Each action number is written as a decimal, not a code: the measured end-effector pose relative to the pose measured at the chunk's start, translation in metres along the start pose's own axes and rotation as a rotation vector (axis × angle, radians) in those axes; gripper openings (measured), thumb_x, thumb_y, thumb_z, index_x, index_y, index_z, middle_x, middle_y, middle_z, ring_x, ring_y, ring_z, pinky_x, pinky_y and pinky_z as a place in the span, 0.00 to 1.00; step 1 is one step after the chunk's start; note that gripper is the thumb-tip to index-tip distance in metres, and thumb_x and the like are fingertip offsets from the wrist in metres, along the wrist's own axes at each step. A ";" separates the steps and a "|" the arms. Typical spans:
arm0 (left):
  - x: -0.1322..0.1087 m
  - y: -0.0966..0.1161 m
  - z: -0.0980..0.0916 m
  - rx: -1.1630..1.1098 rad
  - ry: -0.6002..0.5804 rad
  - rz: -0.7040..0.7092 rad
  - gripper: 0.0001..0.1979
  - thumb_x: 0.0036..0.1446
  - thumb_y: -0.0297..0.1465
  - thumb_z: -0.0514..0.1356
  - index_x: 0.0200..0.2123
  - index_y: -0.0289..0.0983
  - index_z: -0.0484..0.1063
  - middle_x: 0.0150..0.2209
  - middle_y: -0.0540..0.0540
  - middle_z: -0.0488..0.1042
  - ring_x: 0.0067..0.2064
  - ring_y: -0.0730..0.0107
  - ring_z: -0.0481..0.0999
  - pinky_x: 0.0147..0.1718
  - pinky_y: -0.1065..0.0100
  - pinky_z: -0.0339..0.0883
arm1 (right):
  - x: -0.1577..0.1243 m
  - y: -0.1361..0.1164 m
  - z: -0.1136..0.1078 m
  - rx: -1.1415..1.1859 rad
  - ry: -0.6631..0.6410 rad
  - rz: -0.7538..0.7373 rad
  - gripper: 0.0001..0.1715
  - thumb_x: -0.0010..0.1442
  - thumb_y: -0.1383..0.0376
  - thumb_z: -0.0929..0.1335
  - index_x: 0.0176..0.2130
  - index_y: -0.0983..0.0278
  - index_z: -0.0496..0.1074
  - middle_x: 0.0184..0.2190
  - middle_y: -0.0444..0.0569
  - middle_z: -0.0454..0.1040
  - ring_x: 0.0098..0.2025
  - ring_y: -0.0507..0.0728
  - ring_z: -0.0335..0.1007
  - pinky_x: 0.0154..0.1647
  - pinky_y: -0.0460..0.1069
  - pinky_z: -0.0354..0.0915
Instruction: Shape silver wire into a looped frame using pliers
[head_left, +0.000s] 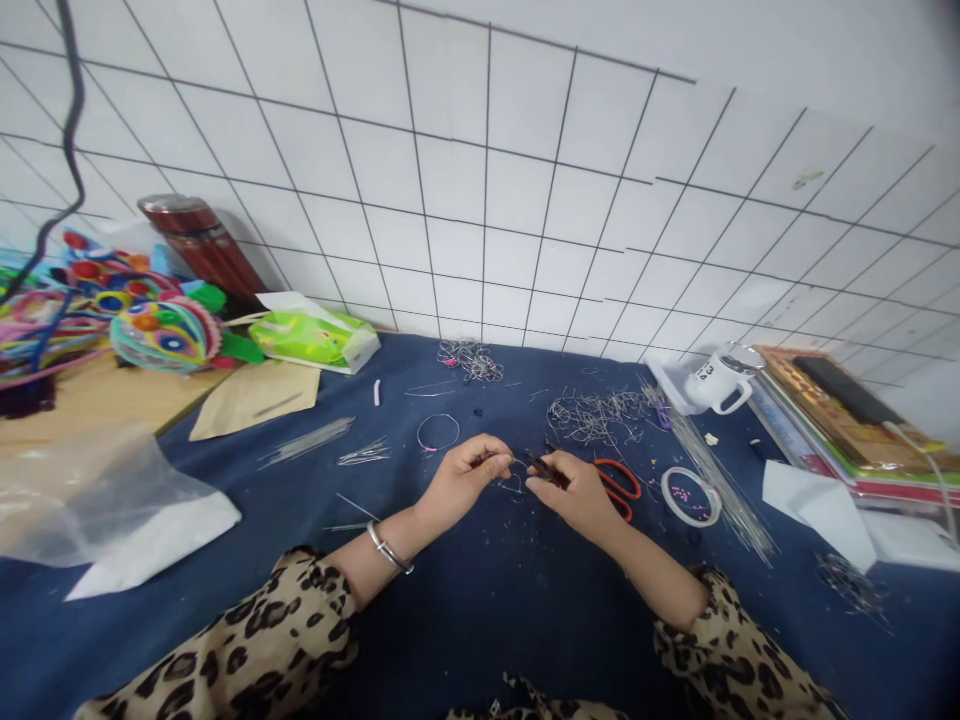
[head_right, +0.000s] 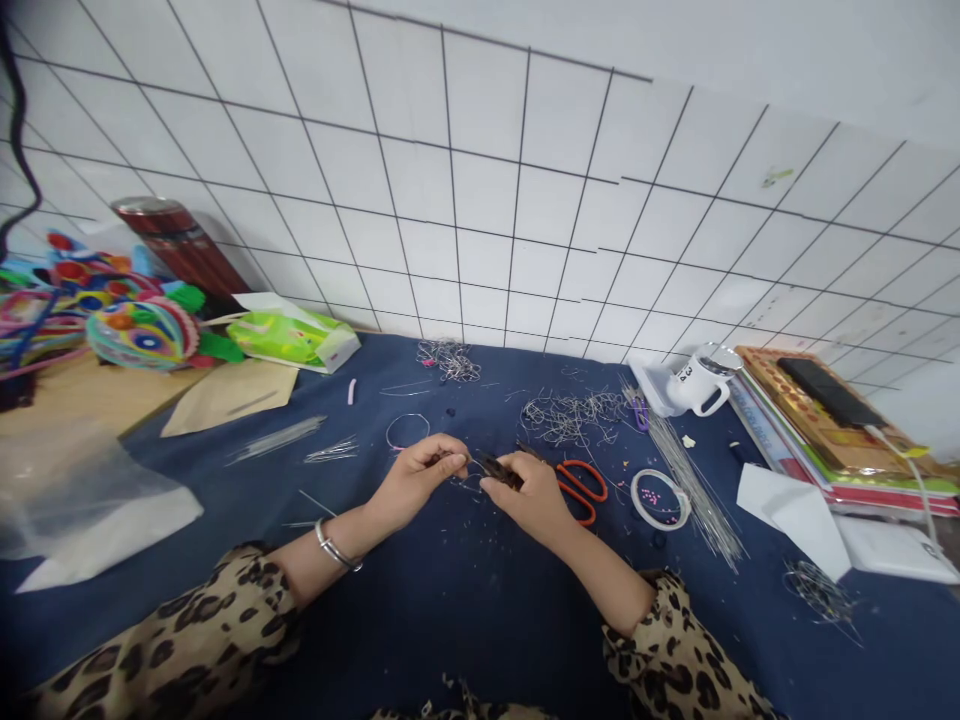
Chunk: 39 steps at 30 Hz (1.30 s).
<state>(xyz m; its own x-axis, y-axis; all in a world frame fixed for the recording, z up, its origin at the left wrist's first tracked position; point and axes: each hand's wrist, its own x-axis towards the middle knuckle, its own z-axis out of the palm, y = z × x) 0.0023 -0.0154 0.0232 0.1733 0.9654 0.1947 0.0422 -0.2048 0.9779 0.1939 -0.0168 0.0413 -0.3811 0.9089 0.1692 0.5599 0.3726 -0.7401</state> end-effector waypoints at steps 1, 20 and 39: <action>-0.001 0.000 0.001 -0.014 -0.010 -0.006 0.10 0.55 0.35 0.56 0.34 0.34 0.69 0.26 0.48 0.71 0.30 0.72 0.70 0.33 0.69 0.63 | 0.000 0.000 0.000 0.003 0.013 -0.016 0.11 0.55 0.58 0.65 0.31 0.64 0.68 0.25 0.43 0.65 0.28 0.50 0.61 0.29 0.44 0.57; 0.000 0.006 0.001 0.075 -0.092 0.050 0.11 0.56 0.35 0.55 0.30 0.34 0.70 0.29 0.48 0.68 0.32 0.72 0.67 0.35 0.70 0.61 | 0.002 0.003 -0.002 -0.157 -0.029 -0.253 0.14 0.58 0.62 0.62 0.22 0.63 0.61 0.22 0.43 0.61 0.27 0.50 0.58 0.33 0.46 0.57; 0.001 -0.008 0.006 0.021 -0.031 -0.007 0.09 0.55 0.34 0.56 0.31 0.34 0.70 0.25 0.52 0.63 0.25 0.78 0.61 0.25 0.74 0.56 | -0.001 0.000 0.007 -0.020 0.032 -0.061 0.12 0.53 0.60 0.67 0.24 0.64 0.64 0.22 0.42 0.62 0.26 0.49 0.58 0.28 0.45 0.55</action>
<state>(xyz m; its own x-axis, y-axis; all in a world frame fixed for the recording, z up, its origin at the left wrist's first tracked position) 0.0077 -0.0139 0.0152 0.2032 0.9614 0.1856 0.0645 -0.2023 0.9772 0.1890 -0.0189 0.0369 -0.3914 0.8900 0.2341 0.5510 0.4304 -0.7150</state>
